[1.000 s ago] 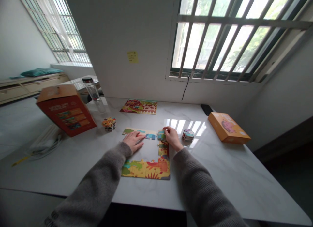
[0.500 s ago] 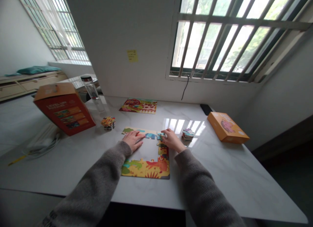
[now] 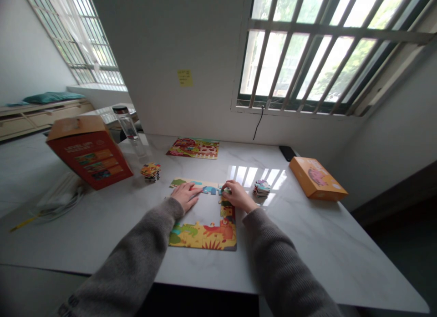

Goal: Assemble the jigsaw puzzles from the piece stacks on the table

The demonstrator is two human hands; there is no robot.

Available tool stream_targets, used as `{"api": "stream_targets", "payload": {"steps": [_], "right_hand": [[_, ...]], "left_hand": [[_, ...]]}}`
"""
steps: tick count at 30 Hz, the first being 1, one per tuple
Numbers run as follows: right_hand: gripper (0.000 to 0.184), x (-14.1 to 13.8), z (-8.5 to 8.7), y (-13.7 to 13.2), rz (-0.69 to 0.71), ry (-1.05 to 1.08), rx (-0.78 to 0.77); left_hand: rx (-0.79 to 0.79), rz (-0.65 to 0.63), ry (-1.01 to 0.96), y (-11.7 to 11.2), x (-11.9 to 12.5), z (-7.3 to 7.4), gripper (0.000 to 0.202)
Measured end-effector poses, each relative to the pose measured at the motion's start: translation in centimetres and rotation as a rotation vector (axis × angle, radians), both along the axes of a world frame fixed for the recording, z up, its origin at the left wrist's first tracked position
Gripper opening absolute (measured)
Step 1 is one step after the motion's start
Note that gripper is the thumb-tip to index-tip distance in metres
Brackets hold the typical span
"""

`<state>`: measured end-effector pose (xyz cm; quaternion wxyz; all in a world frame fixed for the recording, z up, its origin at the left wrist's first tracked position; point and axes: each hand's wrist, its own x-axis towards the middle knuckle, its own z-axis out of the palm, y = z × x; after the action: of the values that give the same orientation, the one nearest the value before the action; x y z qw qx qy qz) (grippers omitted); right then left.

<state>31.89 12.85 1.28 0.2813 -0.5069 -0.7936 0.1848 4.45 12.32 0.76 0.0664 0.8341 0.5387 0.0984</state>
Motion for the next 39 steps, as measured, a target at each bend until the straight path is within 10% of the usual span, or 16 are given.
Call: {"api": "stream_targets", "payload": {"steps": [24, 39], "right_hand": [[0.056, -2.0, -0.6, 2.1, 0.065, -0.213, 0.183], [0.021, -2.7, -0.4, 1.4, 0.025, -0.309, 0.153]], "left_hand": [[-0.033, 0.081, 0.095, -0.1, -0.1, 1.0, 0.047], [-0.023, 0.067, 0.095, 0.0, -0.2, 1.0, 0.047]]}}
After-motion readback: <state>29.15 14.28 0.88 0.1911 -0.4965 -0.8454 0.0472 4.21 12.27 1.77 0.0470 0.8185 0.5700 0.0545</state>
